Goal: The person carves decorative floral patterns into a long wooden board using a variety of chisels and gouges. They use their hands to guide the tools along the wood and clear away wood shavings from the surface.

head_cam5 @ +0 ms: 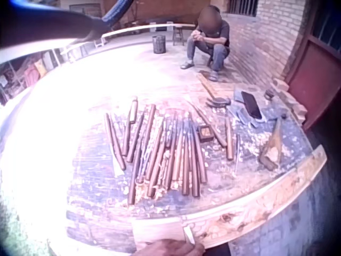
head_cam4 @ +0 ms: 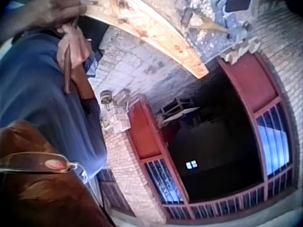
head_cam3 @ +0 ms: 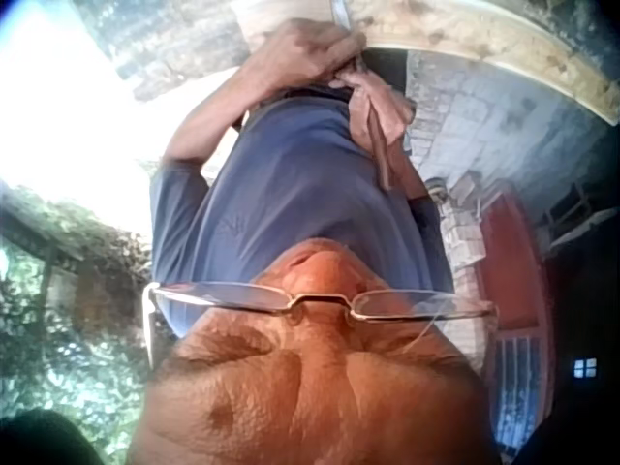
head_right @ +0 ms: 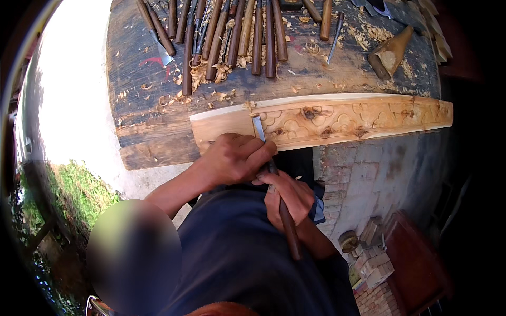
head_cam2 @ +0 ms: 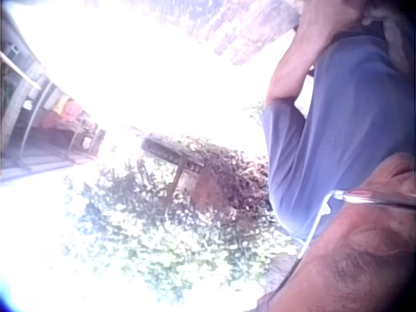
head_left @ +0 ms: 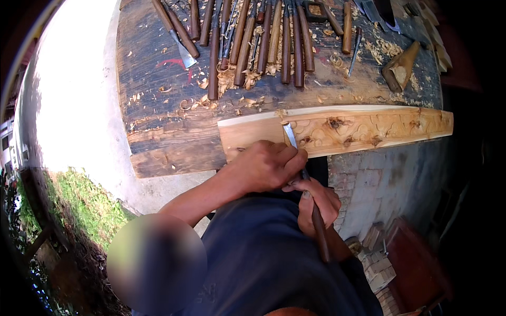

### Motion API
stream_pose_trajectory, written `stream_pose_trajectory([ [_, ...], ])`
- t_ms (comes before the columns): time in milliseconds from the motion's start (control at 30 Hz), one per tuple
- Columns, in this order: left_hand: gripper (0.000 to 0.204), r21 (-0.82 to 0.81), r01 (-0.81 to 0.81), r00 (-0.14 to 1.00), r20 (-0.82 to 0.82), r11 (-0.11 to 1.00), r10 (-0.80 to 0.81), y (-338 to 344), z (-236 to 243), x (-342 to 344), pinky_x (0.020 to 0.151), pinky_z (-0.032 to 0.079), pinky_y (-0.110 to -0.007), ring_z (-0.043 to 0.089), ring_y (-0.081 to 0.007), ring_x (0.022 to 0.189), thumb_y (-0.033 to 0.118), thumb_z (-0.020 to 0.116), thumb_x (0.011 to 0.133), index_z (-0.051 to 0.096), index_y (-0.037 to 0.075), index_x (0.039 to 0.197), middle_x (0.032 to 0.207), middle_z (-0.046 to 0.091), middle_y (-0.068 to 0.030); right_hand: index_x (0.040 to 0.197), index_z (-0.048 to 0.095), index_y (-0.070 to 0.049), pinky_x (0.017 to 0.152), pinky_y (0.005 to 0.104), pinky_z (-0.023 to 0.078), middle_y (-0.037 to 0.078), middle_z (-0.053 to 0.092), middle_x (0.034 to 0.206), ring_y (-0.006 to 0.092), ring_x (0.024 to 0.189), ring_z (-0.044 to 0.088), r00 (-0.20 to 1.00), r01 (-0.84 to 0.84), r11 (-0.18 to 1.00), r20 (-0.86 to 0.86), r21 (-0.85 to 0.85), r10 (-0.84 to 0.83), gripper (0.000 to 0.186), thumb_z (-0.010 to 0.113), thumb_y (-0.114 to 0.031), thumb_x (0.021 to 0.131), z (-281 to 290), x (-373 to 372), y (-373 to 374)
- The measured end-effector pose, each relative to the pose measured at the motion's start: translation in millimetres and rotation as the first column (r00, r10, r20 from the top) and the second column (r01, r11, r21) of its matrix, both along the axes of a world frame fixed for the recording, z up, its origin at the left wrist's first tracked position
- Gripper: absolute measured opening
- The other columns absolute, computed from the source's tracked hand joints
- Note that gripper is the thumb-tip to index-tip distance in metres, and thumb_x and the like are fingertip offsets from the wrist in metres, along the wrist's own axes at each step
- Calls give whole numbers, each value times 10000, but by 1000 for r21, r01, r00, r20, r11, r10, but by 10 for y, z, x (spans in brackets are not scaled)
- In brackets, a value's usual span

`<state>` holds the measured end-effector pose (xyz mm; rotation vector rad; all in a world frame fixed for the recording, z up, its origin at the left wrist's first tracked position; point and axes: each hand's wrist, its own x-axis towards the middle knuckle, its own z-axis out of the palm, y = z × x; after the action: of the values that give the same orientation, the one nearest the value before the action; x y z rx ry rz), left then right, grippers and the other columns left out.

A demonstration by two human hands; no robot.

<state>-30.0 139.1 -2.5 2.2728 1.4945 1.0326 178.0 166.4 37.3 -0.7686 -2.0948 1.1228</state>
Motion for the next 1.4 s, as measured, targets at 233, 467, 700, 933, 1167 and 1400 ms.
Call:
stream_pose_trajectory([
  [233,495,3,-36,999,-8,999,36,-10,-31,3,572,542,-390,691,-221,705,270,819,813,671,3,1203,829,570,-49,1098,726,94,767,385,650,197,818,896,302,801,815,999,30,999,-20,-18,-31,226,545,-35,1057,-29,-39,-23],
  [467,547,-7,-33,999,17,999,33,4,-2,13,580,553,-393,689,-222,700,263,818,793,676,-8,1247,826,566,-46,1116,722,95,739,379,654,207,814,880,304,777,820,997,45,998,-63,-37,-47,206,560,-18,1057,-46,-81,20],
  [700,500,-3,-69,998,-14,998,69,16,30,5,577,556,-366,693,-210,706,177,787,806,691,-34,1249,832,593,-47,1166,713,116,720,395,657,221,803,869,304,755,815,998,-14,999,-60,-30,12,239,559,-34,1062,-26,-53,66],
  [933,411,168,-25,989,-141,986,49,-20,57,15,561,533,-314,655,-150,686,71,800,856,724,-50,1241,799,589,-18,1282,752,108,707,415,675,212,801,924,330,777,815,989,-122,983,-62,137,131,384,717,-186,1038,76,241,141],
  [1167,335,175,60,961,-275,983,-10,1,52,41,562,516,-292,653,-134,703,149,775,894,721,-7,1186,801,576,10,1284,731,142,760,447,687,287,799,1036,373,855,828,987,-155,978,49,141,150,408,697,-160,1011,108,515,94],
  [1400,272,149,243,913,-370,959,-173,73,93,-120,541,493,-288,636,-120,671,172,810,940,712,33,1152,766,539,26,1322,715,118,799,441,687,241,812,1027,352,890,835,993,-111,989,37,94,108,390,683,-7,954,87,509,-62],
])
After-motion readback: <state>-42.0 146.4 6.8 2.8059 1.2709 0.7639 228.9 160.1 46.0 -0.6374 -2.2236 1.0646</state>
